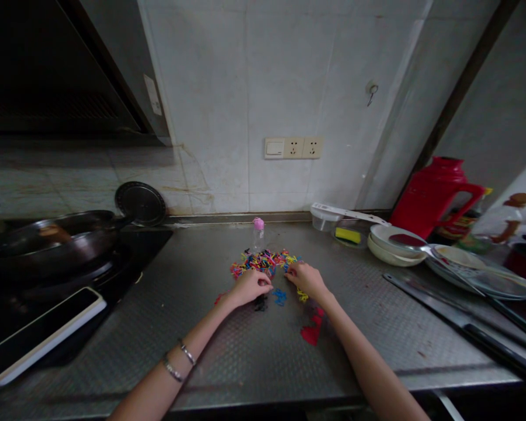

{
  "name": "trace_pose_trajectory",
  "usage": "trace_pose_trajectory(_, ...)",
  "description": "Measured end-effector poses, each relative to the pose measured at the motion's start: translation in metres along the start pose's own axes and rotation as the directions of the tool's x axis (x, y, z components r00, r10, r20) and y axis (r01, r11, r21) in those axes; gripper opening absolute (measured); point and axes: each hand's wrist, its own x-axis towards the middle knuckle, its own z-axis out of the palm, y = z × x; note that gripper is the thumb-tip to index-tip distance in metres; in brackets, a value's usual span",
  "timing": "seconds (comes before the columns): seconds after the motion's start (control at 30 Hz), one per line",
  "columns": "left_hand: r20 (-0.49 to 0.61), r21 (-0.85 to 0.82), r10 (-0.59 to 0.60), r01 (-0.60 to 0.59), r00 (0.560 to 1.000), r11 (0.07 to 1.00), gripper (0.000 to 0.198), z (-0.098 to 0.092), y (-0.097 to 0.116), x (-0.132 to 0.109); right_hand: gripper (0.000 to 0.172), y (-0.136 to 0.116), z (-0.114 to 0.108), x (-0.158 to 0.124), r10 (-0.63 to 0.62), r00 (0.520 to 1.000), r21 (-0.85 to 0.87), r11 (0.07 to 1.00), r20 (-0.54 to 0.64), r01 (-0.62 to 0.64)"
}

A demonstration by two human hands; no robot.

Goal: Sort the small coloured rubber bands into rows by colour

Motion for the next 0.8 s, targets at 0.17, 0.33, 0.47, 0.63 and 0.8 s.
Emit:
trace_pose_trajectory(0.17,-0.051,-0.072,-0.052,0.048,0.997,0.996,0.028,-0.011,-0.004,0.001,0.020,0.001,0.002,0.001,-0.001,1.000,0.002,1.000,0.004,0.001)
trace_pose_trajectory(0.33,-0.105,-0.095,-0.075,0.065,0.992,0.993,0.029,-0.021,-0.012,0.003,0.019,0.008,-0.001,0.001,0.006,1.000,0.071,0.997,-0.025,-0.004)
trace_pose_trajectory(0.47,-0.106,-0.139,-0.096,0.081,0.990,0.987,0.030,-0.027,-0.021,0.005,0.021,0.017,-0.006,0.000,0.032,0.999,0.147,0.989,-0.028,-0.028)
trace_pose_trajectory(0.63,-0.117,-0.141,-0.093,0.076,0.989,0.987,0.032,-0.034,-0.026,0.003,0.027,0.024,-0.002,0.002,-0.025,1.000,0.214,0.977,0.004,0.023)
trace_pose_trajectory(0.8,-0.166,-0.152,-0.088,0.063,0.982,0.986,0.029,-0.040,-0.029,0.003,0.026,0.024,0.006,0.006,-0.081,0.997,0.228,0.970,-0.017,0.082)
